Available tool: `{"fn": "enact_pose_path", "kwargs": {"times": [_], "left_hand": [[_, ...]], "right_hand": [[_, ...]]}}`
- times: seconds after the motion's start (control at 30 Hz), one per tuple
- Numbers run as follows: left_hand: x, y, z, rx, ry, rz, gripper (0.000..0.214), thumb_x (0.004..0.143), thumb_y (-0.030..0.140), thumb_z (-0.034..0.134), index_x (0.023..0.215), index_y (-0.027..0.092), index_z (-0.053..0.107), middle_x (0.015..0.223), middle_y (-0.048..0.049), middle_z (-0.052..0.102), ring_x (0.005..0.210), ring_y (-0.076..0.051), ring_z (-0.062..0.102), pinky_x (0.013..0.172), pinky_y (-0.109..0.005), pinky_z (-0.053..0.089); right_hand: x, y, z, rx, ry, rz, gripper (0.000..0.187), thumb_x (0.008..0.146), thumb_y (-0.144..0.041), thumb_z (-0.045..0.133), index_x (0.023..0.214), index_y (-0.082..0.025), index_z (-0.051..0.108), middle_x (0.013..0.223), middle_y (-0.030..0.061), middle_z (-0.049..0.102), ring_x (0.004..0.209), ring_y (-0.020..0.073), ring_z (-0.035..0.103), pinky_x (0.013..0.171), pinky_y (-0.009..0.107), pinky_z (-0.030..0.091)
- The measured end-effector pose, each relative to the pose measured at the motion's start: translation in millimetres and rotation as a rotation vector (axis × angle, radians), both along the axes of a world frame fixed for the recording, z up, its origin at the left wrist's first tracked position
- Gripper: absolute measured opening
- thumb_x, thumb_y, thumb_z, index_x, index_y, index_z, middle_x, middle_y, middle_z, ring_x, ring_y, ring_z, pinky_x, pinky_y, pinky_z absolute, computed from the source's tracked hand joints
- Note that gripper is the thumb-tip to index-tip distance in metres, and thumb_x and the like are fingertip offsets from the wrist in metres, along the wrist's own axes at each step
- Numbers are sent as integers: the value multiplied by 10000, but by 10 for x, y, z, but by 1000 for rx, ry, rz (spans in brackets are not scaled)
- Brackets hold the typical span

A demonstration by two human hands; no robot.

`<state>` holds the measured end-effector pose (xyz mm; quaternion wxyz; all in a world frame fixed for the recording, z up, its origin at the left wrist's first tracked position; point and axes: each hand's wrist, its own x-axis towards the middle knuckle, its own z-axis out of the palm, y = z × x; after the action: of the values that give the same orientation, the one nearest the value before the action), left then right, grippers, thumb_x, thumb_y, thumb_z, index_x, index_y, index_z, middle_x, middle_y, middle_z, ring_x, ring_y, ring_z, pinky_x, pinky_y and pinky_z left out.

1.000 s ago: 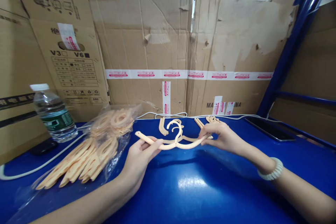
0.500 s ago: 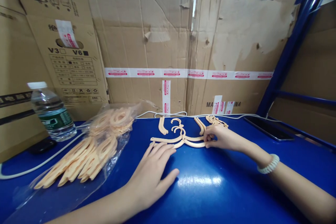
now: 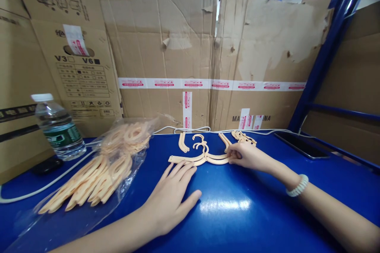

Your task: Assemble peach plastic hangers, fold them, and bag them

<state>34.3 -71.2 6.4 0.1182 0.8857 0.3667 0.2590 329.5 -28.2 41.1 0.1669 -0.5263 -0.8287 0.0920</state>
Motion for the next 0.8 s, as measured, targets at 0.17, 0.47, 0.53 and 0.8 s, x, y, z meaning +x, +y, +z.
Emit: {"fn": "enact_pose_path", "kwargs": {"times": [0.17,0.47,0.53,0.8], "left_hand": [[10,-30,29,3,55,8,468,918,420,520,1341,222,547,1434,-112,512,1360,-330,393,1143,-524,215],[47,-126,195,101,126,-141,244,903,224,511,1101,207,653,1149,-92,683,1123,-281,576,1016,-416,378],[63,-146,227,117,154,-198,228,900,171,484,1048,197,656,1059,-88,701,1026,-257,613,965,-386,407],[57,-77,64,219,68,-232,204,877,122,489,1007,200,628,1010,-66,690,911,-231,627,826,-360,460]], "right_hand": [[-18,-19,12,8,1,5,111,745,-145,627,852,-167,649,635,3,617,564,142,534,554,246,376],[-194,-214,51,-229,116,213,108,769,-257,696,742,-175,631,591,-32,560,537,110,520,518,207,394],[-278,-282,28,-323,187,280,128,776,-274,692,745,-166,631,607,-28,558,548,105,515,519,202,397],[-531,-411,-143,-260,258,394,98,735,-88,578,783,-159,627,581,-69,467,493,60,392,470,166,307]]}}
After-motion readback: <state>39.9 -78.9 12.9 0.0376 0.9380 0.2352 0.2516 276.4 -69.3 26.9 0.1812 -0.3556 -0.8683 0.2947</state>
